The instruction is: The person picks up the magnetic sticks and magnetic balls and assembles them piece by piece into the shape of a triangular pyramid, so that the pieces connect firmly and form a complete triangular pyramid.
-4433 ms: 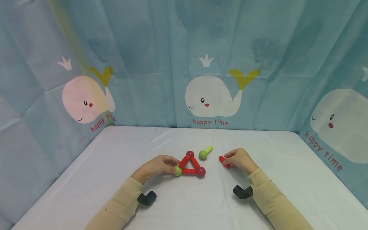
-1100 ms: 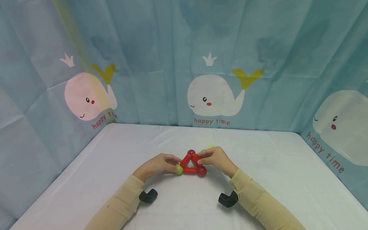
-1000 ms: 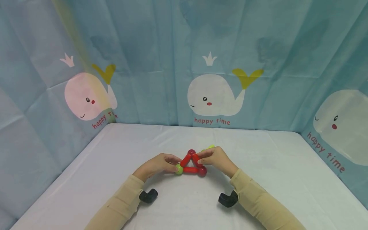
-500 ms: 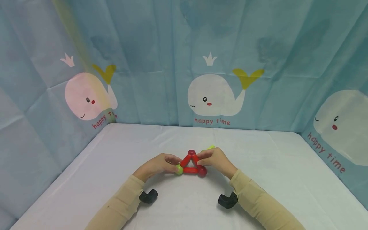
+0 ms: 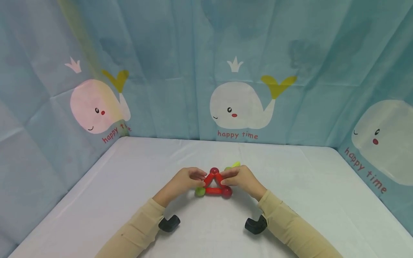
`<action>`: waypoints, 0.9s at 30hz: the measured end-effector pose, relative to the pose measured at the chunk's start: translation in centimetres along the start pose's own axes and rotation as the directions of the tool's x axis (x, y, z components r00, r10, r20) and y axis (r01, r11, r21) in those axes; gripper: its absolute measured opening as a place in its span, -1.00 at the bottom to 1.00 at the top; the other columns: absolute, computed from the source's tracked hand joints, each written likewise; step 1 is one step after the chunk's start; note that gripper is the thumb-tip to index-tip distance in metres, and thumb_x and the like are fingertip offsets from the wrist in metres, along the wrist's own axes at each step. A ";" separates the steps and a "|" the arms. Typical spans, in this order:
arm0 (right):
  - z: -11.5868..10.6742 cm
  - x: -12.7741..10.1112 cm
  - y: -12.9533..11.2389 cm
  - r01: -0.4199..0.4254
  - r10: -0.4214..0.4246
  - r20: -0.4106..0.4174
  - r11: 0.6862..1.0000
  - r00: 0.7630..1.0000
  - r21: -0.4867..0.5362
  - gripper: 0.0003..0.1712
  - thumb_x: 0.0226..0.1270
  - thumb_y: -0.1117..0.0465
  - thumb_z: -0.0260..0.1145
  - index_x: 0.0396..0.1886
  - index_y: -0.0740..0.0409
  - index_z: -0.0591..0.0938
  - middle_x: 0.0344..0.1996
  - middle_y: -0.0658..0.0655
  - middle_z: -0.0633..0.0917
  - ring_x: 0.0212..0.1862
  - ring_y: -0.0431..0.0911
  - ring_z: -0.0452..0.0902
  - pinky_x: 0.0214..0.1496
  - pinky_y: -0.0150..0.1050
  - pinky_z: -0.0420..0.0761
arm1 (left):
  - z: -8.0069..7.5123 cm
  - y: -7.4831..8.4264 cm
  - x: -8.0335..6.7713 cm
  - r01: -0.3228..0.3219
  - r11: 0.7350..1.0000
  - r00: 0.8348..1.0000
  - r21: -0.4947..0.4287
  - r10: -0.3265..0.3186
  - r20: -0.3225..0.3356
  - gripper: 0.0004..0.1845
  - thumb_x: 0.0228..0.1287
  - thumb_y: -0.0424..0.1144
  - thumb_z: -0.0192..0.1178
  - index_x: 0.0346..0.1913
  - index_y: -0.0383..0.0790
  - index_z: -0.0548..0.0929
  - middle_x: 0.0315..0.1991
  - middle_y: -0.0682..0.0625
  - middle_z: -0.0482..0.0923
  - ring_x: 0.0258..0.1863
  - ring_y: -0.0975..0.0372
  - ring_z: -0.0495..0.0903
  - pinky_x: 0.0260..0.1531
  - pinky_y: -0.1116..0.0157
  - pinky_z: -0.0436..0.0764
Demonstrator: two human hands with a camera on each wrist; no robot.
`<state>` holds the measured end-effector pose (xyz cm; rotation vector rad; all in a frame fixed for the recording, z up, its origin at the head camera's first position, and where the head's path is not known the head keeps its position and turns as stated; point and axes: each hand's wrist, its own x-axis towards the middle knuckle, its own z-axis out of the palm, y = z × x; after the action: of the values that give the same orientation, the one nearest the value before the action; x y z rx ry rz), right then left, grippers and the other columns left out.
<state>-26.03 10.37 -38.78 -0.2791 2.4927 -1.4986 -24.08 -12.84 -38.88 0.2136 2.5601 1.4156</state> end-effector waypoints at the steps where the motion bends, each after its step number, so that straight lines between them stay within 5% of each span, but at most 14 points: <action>1: 0.0 0.0 0.0 0.002 -0.002 0.004 1.000 1.000 -0.001 -0.68 0.13 0.21 0.53 -0.08 0.12 0.79 -0.15 0.10 0.80 -0.14 -0.15 0.69 -0.03 -0.19 0.71 | 0.0 -0.1 0.0 -0.004 1.000 1.000 0.006 0.004 0.001 -0.69 0.22 -0.25 0.37 0.03 -0.15 0.70 -0.15 0.04 0.71 -0.09 0.23 0.63 0.12 0.01 0.56; 10: 0.0 -0.1 0.0 0.025 -0.025 0.041 1.000 0.999 -0.011 -0.67 0.14 0.20 0.52 -0.06 0.11 0.78 -0.15 0.09 0.80 -0.14 -0.16 0.70 -0.04 -0.20 0.71 | 0.3 0.1 -0.1 -0.032 0.998 0.999 0.059 0.031 0.005 -0.75 0.19 -0.26 0.39 -0.05 -0.16 0.73 -0.22 0.05 0.72 -0.16 0.24 0.62 0.05 0.08 0.59; 18: -0.7 -0.2 0.3 -0.038 0.040 0.028 0.998 0.999 -0.040 -0.69 0.12 0.20 0.53 -0.10 0.11 0.79 -0.18 0.06 0.81 -0.14 -0.17 0.68 -0.02 -0.20 0.69 | -0.4 0.1 -0.2 0.031 0.994 0.997 0.105 -0.038 0.061 -0.60 0.07 -0.24 0.47 0.02 -0.12 0.69 -0.13 0.03 0.67 -0.10 0.20 0.59 0.00 0.10 0.62; 27: -1.0 -0.6 1.5 -0.115 0.117 0.074 0.993 0.990 -0.026 -0.73 0.07 0.20 0.56 -0.19 0.13 0.81 -0.28 0.06 0.83 -0.23 -0.21 0.70 -0.09 -0.27 0.70 | -1.5 -0.3 -0.6 0.112 0.985 0.984 0.128 -0.128 0.127 -0.69 0.08 -0.23 0.44 -0.08 -0.16 0.70 -0.24 -0.01 0.64 -0.36 0.19 0.59 -0.30 0.28 0.59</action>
<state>-25.78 12.06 -39.57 -0.1873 2.4228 -1.3906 -23.94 -14.39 -38.31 0.1643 2.5032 1.1649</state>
